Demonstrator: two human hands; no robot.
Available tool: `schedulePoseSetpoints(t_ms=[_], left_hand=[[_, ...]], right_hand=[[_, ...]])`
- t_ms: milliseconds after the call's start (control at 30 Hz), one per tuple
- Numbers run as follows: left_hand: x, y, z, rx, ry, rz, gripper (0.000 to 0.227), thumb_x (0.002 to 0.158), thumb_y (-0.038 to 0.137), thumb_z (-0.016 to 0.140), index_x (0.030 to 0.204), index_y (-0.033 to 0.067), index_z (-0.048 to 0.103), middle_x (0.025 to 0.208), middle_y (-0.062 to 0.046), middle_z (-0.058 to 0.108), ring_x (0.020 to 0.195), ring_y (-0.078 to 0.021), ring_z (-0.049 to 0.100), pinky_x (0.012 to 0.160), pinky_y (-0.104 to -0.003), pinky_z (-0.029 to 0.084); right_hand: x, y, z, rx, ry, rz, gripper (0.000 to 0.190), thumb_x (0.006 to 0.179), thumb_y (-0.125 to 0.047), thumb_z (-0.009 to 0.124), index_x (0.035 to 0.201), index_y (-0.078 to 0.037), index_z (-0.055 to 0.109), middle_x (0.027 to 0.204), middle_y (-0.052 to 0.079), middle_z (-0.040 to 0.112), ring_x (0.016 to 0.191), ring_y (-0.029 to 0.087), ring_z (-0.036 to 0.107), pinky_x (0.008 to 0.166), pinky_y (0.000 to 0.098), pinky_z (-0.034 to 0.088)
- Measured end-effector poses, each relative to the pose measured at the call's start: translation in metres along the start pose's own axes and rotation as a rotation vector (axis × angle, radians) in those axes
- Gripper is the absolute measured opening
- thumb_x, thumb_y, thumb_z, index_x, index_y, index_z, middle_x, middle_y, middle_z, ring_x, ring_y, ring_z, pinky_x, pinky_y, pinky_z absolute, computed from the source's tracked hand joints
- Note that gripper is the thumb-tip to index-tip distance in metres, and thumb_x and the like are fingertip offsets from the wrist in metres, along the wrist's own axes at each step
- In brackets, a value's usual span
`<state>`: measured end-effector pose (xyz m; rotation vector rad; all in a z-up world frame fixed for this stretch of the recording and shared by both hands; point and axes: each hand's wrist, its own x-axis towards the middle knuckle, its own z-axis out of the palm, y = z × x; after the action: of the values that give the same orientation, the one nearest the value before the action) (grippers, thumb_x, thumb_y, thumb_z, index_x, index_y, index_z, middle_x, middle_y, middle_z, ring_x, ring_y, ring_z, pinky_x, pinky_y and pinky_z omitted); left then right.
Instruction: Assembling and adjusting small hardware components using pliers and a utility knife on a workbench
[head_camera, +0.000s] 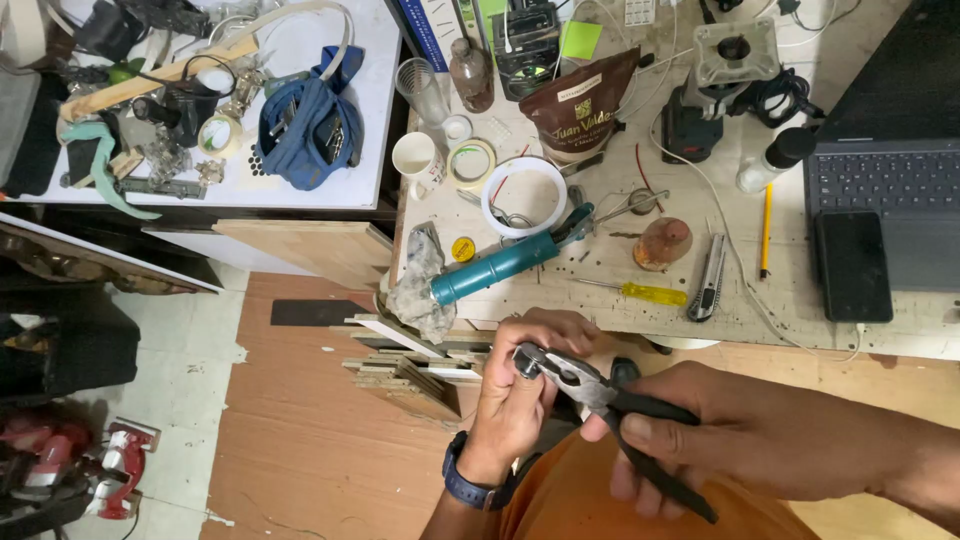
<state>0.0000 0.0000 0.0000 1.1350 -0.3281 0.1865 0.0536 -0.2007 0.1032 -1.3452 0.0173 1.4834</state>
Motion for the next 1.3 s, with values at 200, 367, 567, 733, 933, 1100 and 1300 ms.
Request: schedulePoseSetpoints(t_ms=[200, 367, 567, 733, 933, 1100, 1300], left_hand=[[0.007, 0.006, 0.002, 0.063, -0.029, 0.006, 0.034, 0.113, 0.043, 0.045, 0.114, 0.0089, 0.048, 0.107, -0.012, 0.06, 0.109, -0.0284, 0.061, 0.108, -0.05, 0.049], [0.009, 0.006, 0.001, 0.089, -0.017, 0.007, 0.033, 0.112, 0.041, 0.045, 0.114, 0.0073, 0.048, 0.105, -0.014, 0.061, 0.109, -0.0314, 0.061, 0.104, -0.048, 0.05], [0.002, -0.004, 0.001, -0.048, 0.04, -0.085, 0.038, 0.11, 0.043, 0.048, 0.115, 0.0057, 0.047, 0.107, -0.019, 0.059, 0.107, -0.0304, 0.062, 0.095, -0.04, 0.051], [0.002, -0.011, -0.007, -0.001, 0.027, -0.121, 0.05, 0.108, 0.052, 0.044, 0.117, 0.0037, 0.052, 0.111, -0.013, 0.057, 0.104, -0.0215, 0.06, 0.095, -0.033, 0.05], [0.01, -0.025, -0.009, -0.253, 0.078, -0.137, 0.045, 0.106, 0.049, 0.047, 0.11, 0.0046, 0.053, 0.099, -0.007, 0.052, 0.087, -0.0154, 0.048, 0.087, -0.028, 0.042], [0.011, -0.05, -0.018, -0.523, 0.101, -0.157, 0.034, 0.106, 0.032, 0.056, 0.081, 0.0099, 0.055, 0.123, -0.023, 0.056, 0.093, -0.0246, 0.056, 0.068, -0.024, 0.048], [0.028, -0.026, -0.013, -0.421, 0.082, -0.29, 0.048, 0.108, 0.044, 0.047, 0.131, 0.0033, 0.06, 0.122, -0.003, 0.062, 0.105, -0.0102, 0.06, 0.07, -0.02, 0.044]], right_hand=[[-0.004, -0.014, 0.004, 0.062, 0.028, 0.083, 0.042, 0.096, -0.024, 0.057, 0.121, 0.002, 0.078, 0.092, 0.024, 0.086, 0.077, 0.029, 0.078, 0.067, 0.0368, 0.061], [-0.002, -0.011, 0.005, 0.037, 0.059, 0.058, 0.042, 0.099, -0.028, 0.056, 0.114, 0.004, 0.078, 0.074, 0.023, 0.069, 0.056, 0.029, 0.063, 0.055, 0.0361, 0.053], [0.005, 0.0, 0.003, -0.057, 0.117, 0.001, 0.043, 0.097, -0.037, 0.056, 0.104, 0.001, 0.076, 0.066, 0.018, 0.06, 0.049, 0.024, 0.056, 0.042, 0.0322, 0.044], [0.009, 0.01, -0.008, 0.025, -0.033, -0.127, 0.043, 0.098, -0.031, 0.055, 0.109, 0.006, 0.073, 0.067, 0.023, 0.07, 0.046, 0.027, 0.063, 0.043, 0.0335, 0.047], [0.005, 0.011, -0.013, -0.164, 0.122, 0.002, 0.052, 0.087, -0.03, 0.063, 0.131, -0.012, 0.084, 0.107, 0.012, 0.101, 0.086, 0.018, 0.09, 0.077, 0.0295, 0.071], [0.016, 0.012, -0.004, 0.379, 0.22, 0.08, 0.056, 0.092, -0.017, 0.055, 0.138, 0.009, 0.074, 0.12, 0.044, 0.087, 0.081, 0.045, 0.068, 0.072, 0.0463, 0.048], [0.027, 0.012, -0.015, 0.136, 0.235, -0.01, 0.059, 0.096, -0.026, 0.05, 0.133, 0.009, 0.08, 0.109, 0.032, 0.088, 0.043, 0.021, 0.036, 0.044, 0.0343, 0.027]])
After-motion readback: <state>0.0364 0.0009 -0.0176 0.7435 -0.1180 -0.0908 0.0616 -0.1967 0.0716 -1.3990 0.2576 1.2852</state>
